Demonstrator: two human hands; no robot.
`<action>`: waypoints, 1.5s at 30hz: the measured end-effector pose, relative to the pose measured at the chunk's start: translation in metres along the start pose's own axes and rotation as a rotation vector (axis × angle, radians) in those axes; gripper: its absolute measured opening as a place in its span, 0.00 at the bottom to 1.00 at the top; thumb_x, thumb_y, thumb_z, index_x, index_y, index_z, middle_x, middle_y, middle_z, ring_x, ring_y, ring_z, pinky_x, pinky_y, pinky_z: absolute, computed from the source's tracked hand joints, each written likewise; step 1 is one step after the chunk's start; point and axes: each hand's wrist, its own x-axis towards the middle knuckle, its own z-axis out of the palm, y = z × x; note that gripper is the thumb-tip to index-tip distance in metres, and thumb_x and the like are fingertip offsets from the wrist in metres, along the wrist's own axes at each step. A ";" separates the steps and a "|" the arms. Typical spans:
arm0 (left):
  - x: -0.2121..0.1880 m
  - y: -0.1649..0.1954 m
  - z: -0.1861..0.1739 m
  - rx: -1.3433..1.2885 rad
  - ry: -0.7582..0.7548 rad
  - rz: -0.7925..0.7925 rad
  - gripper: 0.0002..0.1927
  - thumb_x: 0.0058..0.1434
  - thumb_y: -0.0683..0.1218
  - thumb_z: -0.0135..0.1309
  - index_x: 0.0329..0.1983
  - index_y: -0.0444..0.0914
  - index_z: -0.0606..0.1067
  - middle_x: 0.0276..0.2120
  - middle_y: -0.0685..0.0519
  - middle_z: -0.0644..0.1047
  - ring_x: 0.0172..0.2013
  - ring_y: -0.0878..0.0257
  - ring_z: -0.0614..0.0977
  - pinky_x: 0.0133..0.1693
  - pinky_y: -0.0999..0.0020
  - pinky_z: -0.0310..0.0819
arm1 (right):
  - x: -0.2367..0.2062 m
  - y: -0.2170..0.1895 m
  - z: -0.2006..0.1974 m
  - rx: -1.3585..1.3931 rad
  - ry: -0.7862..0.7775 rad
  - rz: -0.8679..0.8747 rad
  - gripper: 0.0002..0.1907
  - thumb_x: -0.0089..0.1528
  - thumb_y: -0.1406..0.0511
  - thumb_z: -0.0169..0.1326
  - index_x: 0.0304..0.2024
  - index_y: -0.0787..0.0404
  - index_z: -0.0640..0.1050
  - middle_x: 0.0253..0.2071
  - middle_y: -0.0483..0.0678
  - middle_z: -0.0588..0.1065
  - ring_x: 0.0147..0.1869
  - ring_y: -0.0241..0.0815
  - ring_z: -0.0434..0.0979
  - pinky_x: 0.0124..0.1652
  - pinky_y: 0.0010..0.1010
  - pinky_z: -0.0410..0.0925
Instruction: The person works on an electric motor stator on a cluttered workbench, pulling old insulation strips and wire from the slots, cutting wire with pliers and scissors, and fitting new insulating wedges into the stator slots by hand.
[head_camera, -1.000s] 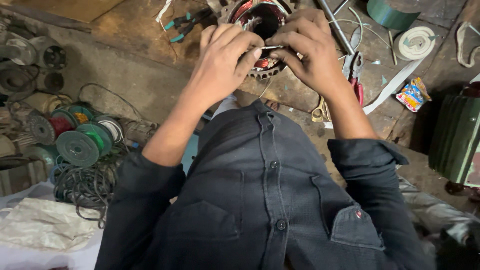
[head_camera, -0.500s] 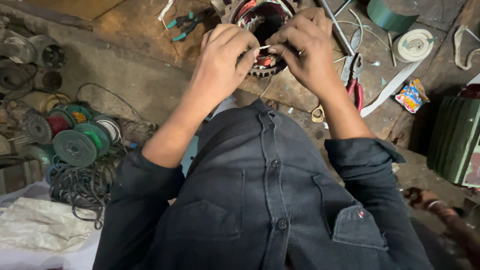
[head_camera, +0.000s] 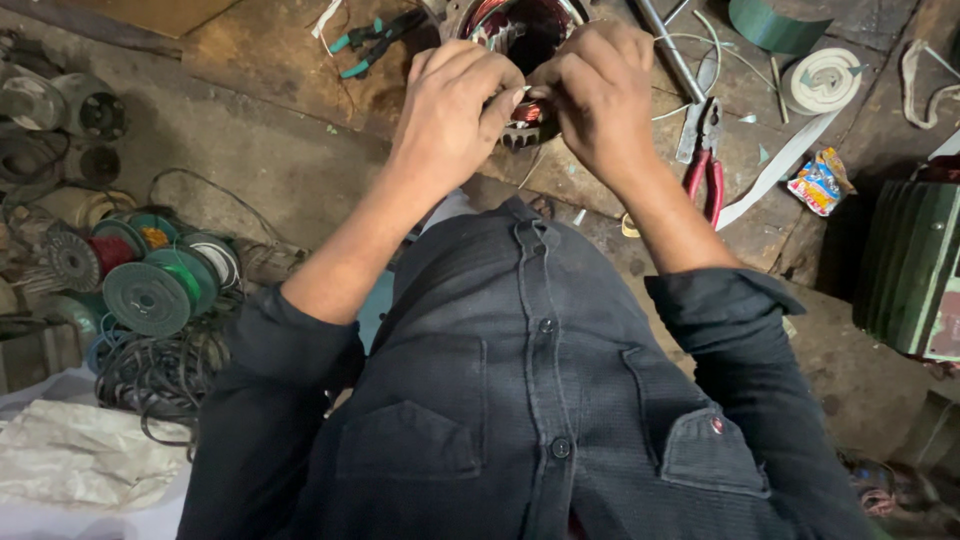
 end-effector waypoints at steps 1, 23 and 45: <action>0.000 -0.001 -0.003 -0.012 -0.020 0.019 0.06 0.67 0.45 0.61 0.43 0.39 0.77 0.41 0.51 0.79 0.50 0.51 0.78 0.54 0.53 0.66 | 0.000 0.001 -0.004 0.030 -0.003 0.005 0.08 0.62 0.70 0.65 0.43 0.57 0.80 0.45 0.46 0.73 0.60 0.50 0.70 0.59 0.43 0.59; 0.022 0.032 0.013 0.173 0.005 0.160 0.08 0.65 0.43 0.60 0.45 0.37 0.76 0.39 0.47 0.74 0.41 0.48 0.77 0.46 0.54 0.69 | -0.011 0.003 -0.027 0.139 0.104 0.159 0.10 0.63 0.70 0.66 0.44 0.60 0.78 0.42 0.48 0.77 0.48 0.52 0.76 0.48 0.39 0.67; 0.023 0.017 0.036 0.315 -0.004 0.191 0.05 0.66 0.44 0.61 0.39 0.40 0.75 0.34 0.52 0.75 0.42 0.52 0.77 0.46 0.55 0.68 | -0.003 0.015 -0.026 0.220 0.018 0.153 0.11 0.63 0.73 0.64 0.47 0.64 0.77 0.44 0.52 0.78 0.50 0.54 0.80 0.50 0.38 0.73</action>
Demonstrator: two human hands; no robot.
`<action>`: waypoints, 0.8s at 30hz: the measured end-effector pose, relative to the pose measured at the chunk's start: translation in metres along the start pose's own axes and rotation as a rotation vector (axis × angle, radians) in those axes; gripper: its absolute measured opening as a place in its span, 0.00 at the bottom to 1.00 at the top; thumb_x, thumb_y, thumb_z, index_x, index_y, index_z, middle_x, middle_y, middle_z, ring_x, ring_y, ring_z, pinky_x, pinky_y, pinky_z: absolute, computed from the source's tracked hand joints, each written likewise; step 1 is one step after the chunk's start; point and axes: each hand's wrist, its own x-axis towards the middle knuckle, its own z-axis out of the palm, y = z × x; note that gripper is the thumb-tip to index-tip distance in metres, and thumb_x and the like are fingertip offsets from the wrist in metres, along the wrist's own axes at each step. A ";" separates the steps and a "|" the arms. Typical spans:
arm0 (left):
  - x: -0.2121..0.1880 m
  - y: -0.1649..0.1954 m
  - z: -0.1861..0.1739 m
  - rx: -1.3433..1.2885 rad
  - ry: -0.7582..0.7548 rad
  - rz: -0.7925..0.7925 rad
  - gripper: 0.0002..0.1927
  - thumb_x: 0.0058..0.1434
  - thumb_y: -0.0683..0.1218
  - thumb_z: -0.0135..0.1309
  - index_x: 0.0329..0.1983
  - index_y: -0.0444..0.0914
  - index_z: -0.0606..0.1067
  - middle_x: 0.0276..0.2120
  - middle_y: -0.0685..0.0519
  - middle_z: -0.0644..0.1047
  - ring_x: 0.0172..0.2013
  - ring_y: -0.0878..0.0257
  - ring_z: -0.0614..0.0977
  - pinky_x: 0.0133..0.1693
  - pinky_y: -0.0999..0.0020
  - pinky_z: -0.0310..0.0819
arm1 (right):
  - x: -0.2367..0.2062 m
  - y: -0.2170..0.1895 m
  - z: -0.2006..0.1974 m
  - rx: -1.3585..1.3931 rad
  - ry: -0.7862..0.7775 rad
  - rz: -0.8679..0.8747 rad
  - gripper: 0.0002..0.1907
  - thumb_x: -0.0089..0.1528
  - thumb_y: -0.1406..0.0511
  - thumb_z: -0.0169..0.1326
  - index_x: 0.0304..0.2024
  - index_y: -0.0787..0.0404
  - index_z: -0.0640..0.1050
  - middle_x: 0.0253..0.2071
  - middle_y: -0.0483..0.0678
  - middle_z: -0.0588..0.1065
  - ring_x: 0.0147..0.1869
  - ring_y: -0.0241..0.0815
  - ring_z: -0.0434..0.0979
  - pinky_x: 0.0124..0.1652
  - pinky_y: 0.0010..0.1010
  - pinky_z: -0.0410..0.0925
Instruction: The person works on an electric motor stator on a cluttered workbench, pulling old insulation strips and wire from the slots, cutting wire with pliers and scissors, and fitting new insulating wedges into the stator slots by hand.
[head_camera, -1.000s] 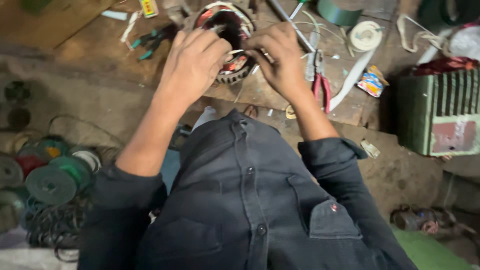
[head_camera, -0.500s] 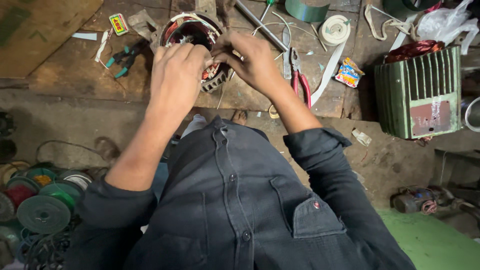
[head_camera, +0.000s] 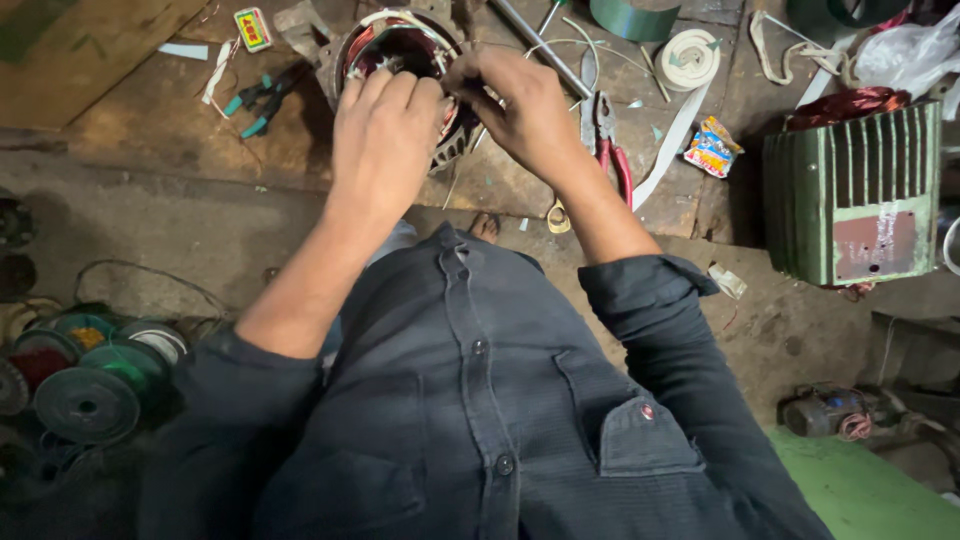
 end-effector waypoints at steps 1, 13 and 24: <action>-0.001 -0.001 0.000 -0.008 0.006 0.001 0.05 0.66 0.44 0.61 0.39 0.40 0.76 0.35 0.52 0.75 0.41 0.52 0.77 0.46 0.55 0.68 | 0.000 0.000 0.001 0.003 0.004 -0.001 0.11 0.63 0.73 0.64 0.47 0.64 0.77 0.45 0.52 0.78 0.50 0.54 0.80 0.50 0.38 0.73; -0.045 -0.063 -0.036 -0.306 0.131 -0.010 0.07 0.65 0.43 0.63 0.43 0.37 0.77 0.48 0.52 0.79 0.56 0.51 0.76 0.56 0.56 0.70 | -0.026 -0.018 0.000 0.049 0.131 0.191 0.06 0.69 0.77 0.61 0.49 0.67 0.79 0.47 0.52 0.79 0.49 0.47 0.81 0.50 0.31 0.72; -0.042 -0.093 -0.031 -0.273 0.015 0.247 0.12 0.67 0.42 0.53 0.53 0.39 0.78 0.53 0.53 0.77 0.62 0.55 0.76 0.64 0.56 0.68 | 0.003 -0.046 0.042 -0.123 0.141 0.334 0.16 0.64 0.71 0.71 0.52 0.66 0.80 0.51 0.52 0.71 0.49 0.42 0.75 0.48 0.31 0.70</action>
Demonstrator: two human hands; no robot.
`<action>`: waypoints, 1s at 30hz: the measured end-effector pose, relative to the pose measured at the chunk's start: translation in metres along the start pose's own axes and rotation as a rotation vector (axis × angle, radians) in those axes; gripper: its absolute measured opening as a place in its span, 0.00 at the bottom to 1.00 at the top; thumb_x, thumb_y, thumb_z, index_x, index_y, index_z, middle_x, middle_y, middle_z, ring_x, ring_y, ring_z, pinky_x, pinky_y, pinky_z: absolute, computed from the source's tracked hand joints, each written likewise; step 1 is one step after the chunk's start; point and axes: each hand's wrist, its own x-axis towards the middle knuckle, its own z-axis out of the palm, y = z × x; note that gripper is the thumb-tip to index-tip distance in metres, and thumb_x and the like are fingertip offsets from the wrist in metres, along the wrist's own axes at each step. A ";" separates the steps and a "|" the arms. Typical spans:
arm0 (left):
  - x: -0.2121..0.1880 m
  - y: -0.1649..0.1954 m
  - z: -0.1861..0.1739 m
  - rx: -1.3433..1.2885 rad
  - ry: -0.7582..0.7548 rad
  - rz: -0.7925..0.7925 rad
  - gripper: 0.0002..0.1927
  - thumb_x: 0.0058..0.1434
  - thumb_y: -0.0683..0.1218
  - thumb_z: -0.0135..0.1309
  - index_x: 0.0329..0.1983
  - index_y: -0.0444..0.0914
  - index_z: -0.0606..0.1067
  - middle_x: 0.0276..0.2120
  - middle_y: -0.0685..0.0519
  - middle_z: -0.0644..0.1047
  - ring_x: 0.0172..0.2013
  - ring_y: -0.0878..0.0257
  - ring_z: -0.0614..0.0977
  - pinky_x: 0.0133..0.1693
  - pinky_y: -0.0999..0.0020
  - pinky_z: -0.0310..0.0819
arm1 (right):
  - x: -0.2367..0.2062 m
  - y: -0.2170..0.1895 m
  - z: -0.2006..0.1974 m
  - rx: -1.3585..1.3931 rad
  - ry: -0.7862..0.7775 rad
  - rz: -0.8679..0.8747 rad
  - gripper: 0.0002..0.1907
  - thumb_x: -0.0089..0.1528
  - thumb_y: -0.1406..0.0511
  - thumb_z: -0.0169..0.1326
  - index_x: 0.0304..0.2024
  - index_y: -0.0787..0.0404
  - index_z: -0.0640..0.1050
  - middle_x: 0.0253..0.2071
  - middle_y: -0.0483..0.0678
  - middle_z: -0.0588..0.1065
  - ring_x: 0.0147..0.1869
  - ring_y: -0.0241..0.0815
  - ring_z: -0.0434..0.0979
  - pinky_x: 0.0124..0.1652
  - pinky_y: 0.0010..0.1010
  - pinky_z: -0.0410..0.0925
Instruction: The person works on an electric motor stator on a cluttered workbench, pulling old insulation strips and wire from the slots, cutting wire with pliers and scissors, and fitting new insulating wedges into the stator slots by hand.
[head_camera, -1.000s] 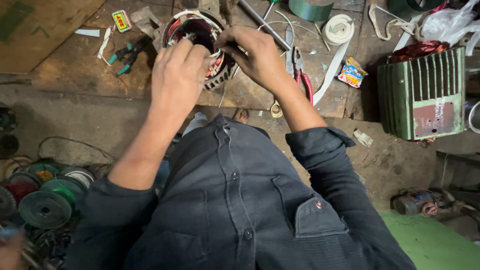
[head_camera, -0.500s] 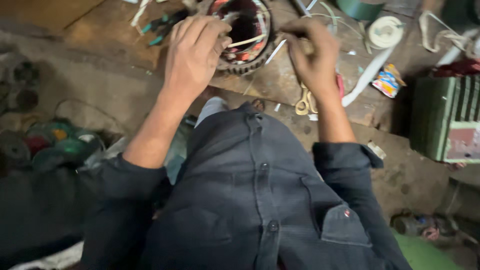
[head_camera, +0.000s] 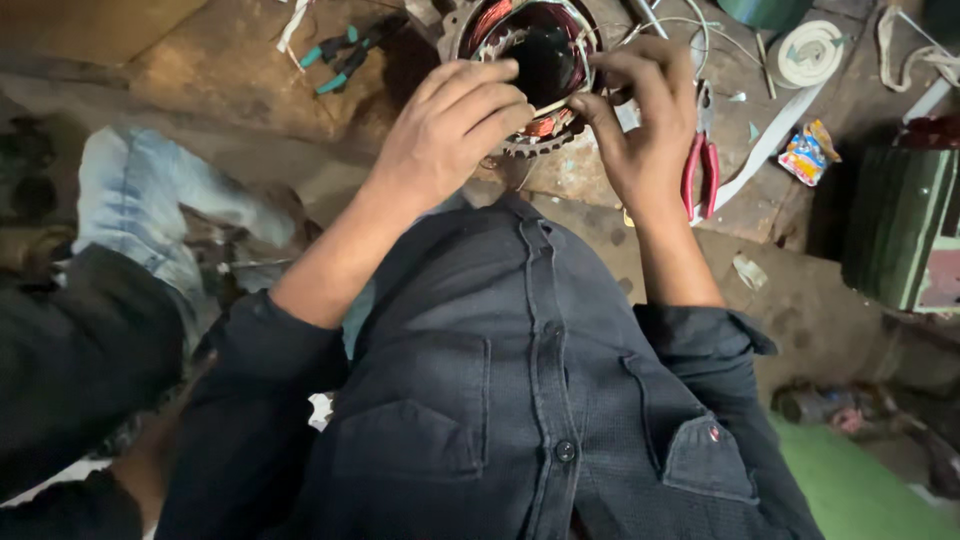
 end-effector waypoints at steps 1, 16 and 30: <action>0.000 -0.002 0.000 -0.041 -0.023 -0.013 0.12 0.68 0.42 0.52 0.54 0.38 0.77 0.53 0.52 0.77 0.61 0.55 0.76 0.65 0.56 0.68 | 0.000 -0.001 0.002 0.015 0.021 0.030 0.16 0.63 0.71 0.72 0.50 0.65 0.80 0.50 0.51 0.72 0.48 0.42 0.75 0.48 0.30 0.70; -0.004 -0.023 0.000 -0.186 -0.037 0.000 0.18 0.66 0.41 0.51 0.59 0.37 0.75 0.51 0.51 0.76 0.56 0.55 0.76 0.64 0.56 0.66 | -0.005 -0.027 0.036 -0.020 0.220 0.357 0.14 0.61 0.71 0.71 0.46 0.66 0.80 0.45 0.47 0.74 0.47 0.38 0.74 0.46 0.27 0.70; -0.007 -0.041 -0.001 -0.187 -0.084 0.101 0.17 0.67 0.42 0.49 0.58 0.37 0.76 0.50 0.51 0.75 0.55 0.56 0.75 0.64 0.56 0.65 | -0.023 -0.063 0.082 -0.365 0.297 0.248 0.13 0.72 0.70 0.60 0.60 0.65 0.79 0.54 0.52 0.73 0.57 0.47 0.74 0.56 0.35 0.70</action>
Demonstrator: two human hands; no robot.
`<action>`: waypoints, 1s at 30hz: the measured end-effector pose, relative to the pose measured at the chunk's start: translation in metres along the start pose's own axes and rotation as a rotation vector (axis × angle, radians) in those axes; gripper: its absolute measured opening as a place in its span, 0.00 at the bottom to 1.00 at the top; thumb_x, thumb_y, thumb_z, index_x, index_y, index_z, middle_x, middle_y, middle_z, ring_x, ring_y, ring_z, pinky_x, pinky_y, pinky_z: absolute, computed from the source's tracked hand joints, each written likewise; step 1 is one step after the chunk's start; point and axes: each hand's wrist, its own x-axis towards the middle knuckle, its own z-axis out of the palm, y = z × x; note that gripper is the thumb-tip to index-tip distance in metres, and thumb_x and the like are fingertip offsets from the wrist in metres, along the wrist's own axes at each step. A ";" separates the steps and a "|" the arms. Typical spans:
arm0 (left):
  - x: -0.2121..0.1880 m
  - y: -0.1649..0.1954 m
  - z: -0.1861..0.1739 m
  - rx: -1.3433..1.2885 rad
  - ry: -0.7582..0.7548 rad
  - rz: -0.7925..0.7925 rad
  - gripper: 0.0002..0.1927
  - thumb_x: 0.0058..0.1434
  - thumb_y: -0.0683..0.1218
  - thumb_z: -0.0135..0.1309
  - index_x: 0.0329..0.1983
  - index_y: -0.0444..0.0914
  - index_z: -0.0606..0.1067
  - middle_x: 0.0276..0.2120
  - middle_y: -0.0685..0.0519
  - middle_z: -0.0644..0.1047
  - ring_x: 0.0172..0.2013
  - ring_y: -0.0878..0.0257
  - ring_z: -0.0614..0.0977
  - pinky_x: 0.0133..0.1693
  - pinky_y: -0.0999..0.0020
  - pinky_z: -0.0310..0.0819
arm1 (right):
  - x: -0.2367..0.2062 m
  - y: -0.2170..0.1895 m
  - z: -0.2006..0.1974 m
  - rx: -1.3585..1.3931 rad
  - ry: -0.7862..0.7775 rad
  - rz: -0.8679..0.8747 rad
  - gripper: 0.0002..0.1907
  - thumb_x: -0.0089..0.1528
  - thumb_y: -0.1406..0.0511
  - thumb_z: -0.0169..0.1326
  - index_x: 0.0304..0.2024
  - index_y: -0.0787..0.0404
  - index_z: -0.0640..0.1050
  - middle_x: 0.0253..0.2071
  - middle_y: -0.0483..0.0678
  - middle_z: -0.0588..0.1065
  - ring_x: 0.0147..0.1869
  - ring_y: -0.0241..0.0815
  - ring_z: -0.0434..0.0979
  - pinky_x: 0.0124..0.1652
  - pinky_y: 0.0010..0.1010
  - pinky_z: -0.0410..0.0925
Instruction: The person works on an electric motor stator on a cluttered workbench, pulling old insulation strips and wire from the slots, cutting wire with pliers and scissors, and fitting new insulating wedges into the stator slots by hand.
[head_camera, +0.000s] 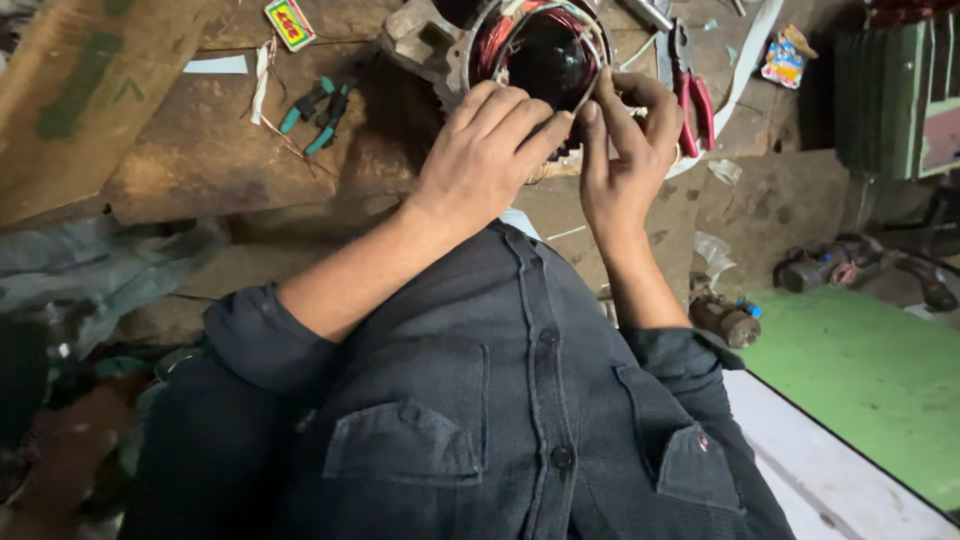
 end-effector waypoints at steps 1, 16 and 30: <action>0.000 0.001 0.000 0.018 -0.003 0.006 0.17 0.67 0.43 0.50 0.58 0.37 0.76 0.50 0.51 0.75 0.54 0.56 0.75 0.64 0.56 0.65 | 0.001 -0.002 -0.002 -0.108 -0.003 -0.062 0.14 0.72 0.70 0.59 0.60 0.64 0.79 0.54 0.52 0.73 0.57 0.48 0.73 0.57 0.37 0.69; 0.016 -0.010 -0.010 0.089 -0.094 0.074 0.10 0.64 0.43 0.52 0.48 0.44 0.75 0.35 0.56 0.74 0.44 0.59 0.76 0.55 0.57 0.64 | 0.011 0.011 0.012 0.086 -0.048 0.096 0.09 0.72 0.71 0.54 0.55 0.64 0.75 0.62 0.54 0.70 0.65 0.52 0.72 0.65 0.39 0.67; 0.023 -0.014 -0.001 0.052 -0.094 0.038 0.09 0.63 0.44 0.54 0.46 0.42 0.77 0.36 0.56 0.75 0.44 0.59 0.76 0.47 0.59 0.64 | -0.009 0.028 0.042 0.155 0.026 0.059 0.18 0.77 0.68 0.43 0.69 0.58 0.71 0.73 0.53 0.64 0.76 0.50 0.64 0.74 0.36 0.58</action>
